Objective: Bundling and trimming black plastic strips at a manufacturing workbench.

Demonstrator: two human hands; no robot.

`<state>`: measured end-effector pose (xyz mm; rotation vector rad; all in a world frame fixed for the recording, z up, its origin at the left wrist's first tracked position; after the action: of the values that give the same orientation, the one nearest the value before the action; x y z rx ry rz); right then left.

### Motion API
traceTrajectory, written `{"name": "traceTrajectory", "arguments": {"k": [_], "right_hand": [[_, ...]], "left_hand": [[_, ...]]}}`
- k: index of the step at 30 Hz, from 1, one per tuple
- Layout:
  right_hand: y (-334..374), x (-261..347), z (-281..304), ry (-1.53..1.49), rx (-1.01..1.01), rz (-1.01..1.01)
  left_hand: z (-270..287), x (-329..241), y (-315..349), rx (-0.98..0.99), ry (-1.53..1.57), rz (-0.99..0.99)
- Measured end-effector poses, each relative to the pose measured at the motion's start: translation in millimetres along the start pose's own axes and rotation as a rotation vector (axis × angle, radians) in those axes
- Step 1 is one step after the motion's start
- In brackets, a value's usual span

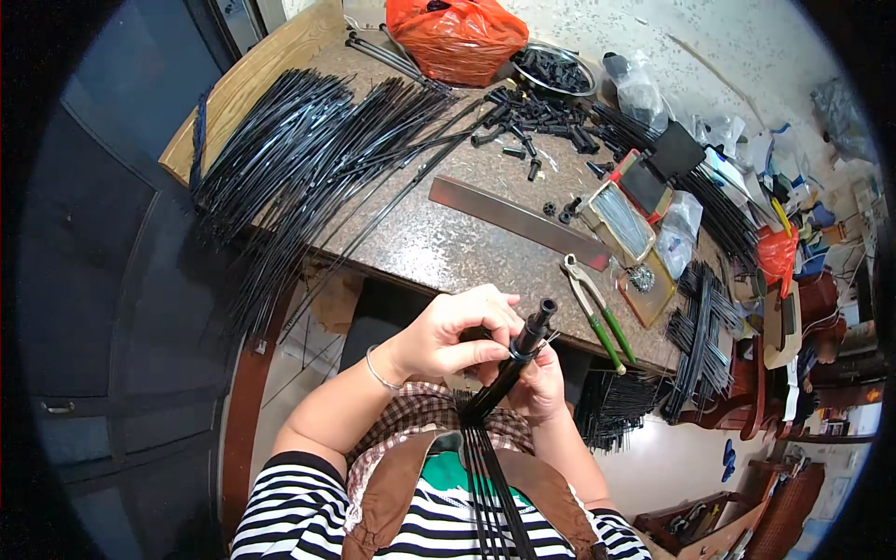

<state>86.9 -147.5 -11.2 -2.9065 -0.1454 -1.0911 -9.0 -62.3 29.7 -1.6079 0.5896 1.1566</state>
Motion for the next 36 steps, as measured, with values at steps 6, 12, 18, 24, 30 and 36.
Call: {"name": "traceTrajectory", "arguments": {"k": [6,12,18,24,30,36], "right_hand": [[-0.8,-1.1,-2.8,0.015,0.081,-0.009],[4.9,2.9,2.8,-0.029,0.046,0.086],[7.8,9.8,0.1,-0.054,-0.061,0.059],[4.7,5.5,4.7,-0.021,-0.001,-0.023],[4.4,8.9,-3.0,0.139,0.240,-0.034],[16.5,28.9,-22.9,0.033,-0.091,-0.030]], "left_hand": [[0.8,5.2,1.2,0.030,0.192,-0.041],[-10.2,-10.0,-7.7,0.065,-0.484,-0.077],[-16.9,-10.8,-9.5,0.054,-0.477,-0.035],[-8.6,7.7,1.3,-0.046,0.005,0.003],[-8.1,5.3,-10.4,0.113,0.482,-0.071],[-22.8,0.7,-8.7,-0.081,0.604,0.440]]}}
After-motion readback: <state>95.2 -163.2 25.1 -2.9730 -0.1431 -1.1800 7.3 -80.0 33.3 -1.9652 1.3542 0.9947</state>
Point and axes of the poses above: each hand's wrist, its own y-axis away from the middle knuckle, its own z-axis out of the back of the hand, x = y × z, the point moved 3 cm from there along -y, towards the middle knuckle, and after that the axes turned 9 degrees about x, right-handed, at the moved point
